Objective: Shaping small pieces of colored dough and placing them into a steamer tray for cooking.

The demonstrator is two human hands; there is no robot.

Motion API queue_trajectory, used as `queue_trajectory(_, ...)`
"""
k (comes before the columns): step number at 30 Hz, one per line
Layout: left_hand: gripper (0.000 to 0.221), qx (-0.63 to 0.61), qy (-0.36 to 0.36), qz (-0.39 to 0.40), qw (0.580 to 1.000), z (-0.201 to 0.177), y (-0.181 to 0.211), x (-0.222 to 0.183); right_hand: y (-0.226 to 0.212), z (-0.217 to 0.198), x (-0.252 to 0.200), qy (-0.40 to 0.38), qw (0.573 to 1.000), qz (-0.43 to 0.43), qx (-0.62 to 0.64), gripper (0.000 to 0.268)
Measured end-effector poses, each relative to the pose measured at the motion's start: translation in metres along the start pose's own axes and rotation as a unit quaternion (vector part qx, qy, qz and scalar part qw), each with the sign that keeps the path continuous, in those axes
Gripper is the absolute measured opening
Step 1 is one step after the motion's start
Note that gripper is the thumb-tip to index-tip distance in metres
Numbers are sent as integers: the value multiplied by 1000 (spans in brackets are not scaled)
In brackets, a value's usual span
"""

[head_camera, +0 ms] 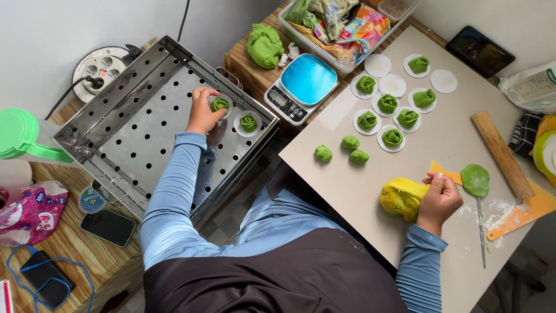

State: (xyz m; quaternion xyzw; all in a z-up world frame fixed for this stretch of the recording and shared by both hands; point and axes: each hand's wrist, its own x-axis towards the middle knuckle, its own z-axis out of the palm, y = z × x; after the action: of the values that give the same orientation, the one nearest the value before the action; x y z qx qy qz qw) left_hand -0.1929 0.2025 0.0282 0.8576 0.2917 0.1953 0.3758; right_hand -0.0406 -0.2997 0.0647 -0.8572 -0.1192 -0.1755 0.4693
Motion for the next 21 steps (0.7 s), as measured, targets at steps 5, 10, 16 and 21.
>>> queue_trajectory(5,47,154,-12,-20,988,-3,8,0,4,1,1,0,1000,1,4,27)
queue_trajectory(10,60,236,-32,-28,971,-2,27,-7,10,1,2,6,1000,-4,1,26)
queue_trajectory(16,45,188,146,257,937,26,99,-11,10,2,5,27,999,1,46,22)
queue_trajectory(21,43,10,-61,421,905,93,194,-34,10,1,6,23,999,12,43,24)
